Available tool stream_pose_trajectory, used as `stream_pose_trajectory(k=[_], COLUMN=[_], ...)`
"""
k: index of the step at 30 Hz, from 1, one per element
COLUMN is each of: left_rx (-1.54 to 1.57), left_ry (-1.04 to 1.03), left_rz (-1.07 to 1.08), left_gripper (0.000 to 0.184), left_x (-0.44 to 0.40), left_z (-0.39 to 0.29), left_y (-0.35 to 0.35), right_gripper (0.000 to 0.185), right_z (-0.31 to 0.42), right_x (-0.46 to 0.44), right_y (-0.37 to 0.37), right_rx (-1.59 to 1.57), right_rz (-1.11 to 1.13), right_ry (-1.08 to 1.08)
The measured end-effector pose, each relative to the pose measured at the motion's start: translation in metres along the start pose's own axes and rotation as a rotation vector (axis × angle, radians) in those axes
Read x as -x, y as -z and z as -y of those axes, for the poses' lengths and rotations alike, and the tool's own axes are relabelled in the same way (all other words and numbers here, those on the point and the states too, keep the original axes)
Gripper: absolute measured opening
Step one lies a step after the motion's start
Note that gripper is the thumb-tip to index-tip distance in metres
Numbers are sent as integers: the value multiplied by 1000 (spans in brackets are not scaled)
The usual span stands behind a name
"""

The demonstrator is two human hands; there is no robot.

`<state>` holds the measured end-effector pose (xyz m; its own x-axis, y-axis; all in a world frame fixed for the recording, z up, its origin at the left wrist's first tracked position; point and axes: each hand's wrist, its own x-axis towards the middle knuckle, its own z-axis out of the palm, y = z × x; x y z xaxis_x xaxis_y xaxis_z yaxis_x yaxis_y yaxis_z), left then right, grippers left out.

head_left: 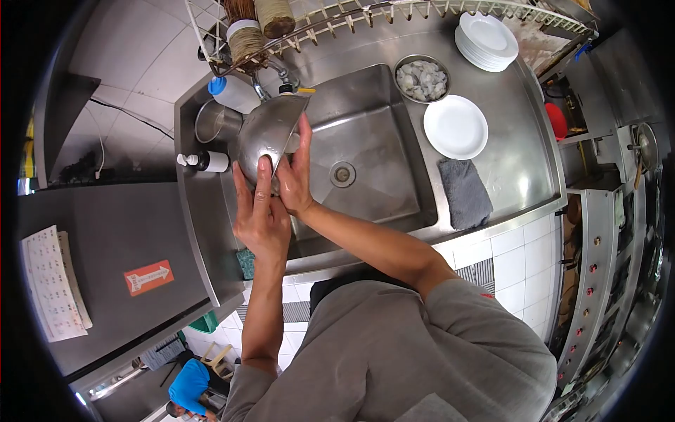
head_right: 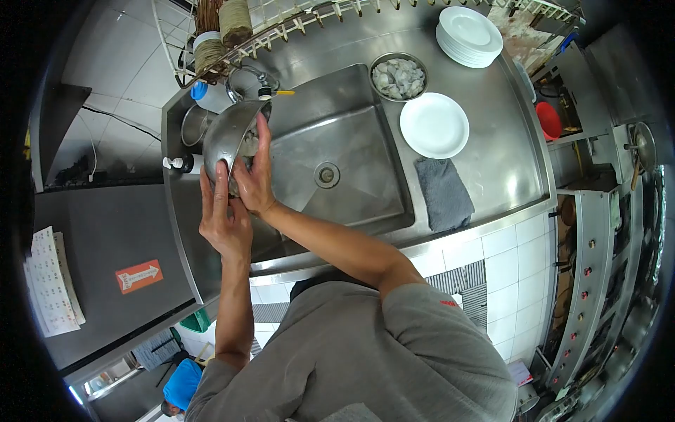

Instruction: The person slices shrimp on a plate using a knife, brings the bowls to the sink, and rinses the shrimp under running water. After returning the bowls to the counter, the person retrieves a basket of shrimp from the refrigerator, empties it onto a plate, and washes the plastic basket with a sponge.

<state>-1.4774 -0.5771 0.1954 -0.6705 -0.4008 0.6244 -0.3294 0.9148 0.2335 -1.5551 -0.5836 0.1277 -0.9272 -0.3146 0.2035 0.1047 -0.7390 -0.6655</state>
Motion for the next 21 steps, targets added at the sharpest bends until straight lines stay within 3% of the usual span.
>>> stream_pose_trajectory(k=[21], left_rx=[-13], left_ry=[-30], left_rz=[-50], left_gripper=[66], left_x=[-1], left_z=[-15], left_y=[-7], right_gripper=[82], right_z=[18], right_x=[-7], right_y=[10], right_rx=[-18], right_rz=[14], right_ry=[23])
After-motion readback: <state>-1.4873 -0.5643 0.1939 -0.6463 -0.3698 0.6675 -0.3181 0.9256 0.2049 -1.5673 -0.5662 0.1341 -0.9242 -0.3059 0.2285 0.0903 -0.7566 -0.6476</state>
